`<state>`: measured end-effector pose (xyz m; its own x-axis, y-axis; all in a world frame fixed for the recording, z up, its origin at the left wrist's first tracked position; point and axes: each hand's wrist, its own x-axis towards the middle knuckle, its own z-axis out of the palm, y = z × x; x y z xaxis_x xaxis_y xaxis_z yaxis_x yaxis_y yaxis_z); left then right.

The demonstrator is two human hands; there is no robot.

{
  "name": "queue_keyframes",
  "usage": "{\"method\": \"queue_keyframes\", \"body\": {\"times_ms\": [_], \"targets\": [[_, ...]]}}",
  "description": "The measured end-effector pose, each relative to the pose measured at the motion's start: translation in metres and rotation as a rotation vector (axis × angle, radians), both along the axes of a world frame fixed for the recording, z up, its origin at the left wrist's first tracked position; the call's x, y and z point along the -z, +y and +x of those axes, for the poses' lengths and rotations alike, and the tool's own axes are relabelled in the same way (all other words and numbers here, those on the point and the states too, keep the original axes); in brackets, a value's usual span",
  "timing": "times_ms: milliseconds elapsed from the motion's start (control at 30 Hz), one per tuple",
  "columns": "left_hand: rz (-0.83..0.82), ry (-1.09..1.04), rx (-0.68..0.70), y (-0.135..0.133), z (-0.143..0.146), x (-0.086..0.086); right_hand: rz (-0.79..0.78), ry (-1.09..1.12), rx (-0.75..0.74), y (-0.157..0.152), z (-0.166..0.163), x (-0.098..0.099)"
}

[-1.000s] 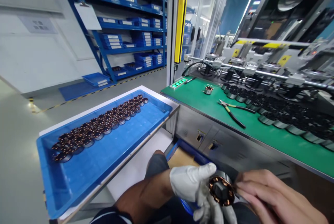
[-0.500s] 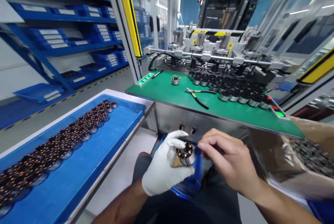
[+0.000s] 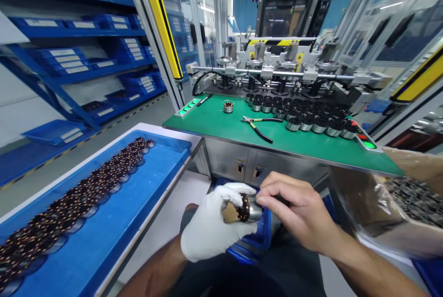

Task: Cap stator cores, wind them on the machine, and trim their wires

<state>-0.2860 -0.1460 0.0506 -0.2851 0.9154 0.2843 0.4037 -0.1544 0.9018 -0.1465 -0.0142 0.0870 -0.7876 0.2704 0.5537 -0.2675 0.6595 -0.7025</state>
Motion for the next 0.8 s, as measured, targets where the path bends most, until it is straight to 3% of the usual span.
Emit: {"method": "queue_keyframes", "body": {"times_ms": [100,200,300,367,433,533,667,800], "targets": [[0.227,-0.077,-0.023,0.0,0.003,0.015,0.029,0.036,0.043,-0.005,0.0,0.004],[0.391,0.157,-0.037,-0.002,-0.002,0.025,0.052,0.066,0.046,-0.004,-0.002,0.002],[0.427,0.311,-0.084,-0.003,-0.009,0.029,0.089,-0.049,-0.018,0.022,-0.017,-0.008],[0.447,0.313,-0.153,-0.003,-0.011,0.03,0.239,-0.184,0.128,0.054,-0.039,-0.014],[0.453,0.293,-0.227,-0.004,-0.012,0.031,0.436,-0.309,0.393,0.091,-0.064,-0.014],[0.456,0.247,-0.31,-0.008,-0.012,0.037,0.549,-0.41,0.483,0.134,-0.097,-0.003],[0.41,0.145,-0.373,-0.016,-0.012,0.041,0.682,-0.545,0.499,0.149,-0.108,0.01],[0.332,-0.012,-0.406,-0.019,-0.012,0.034,0.787,-0.582,0.471,0.142,-0.088,0.01]]}}
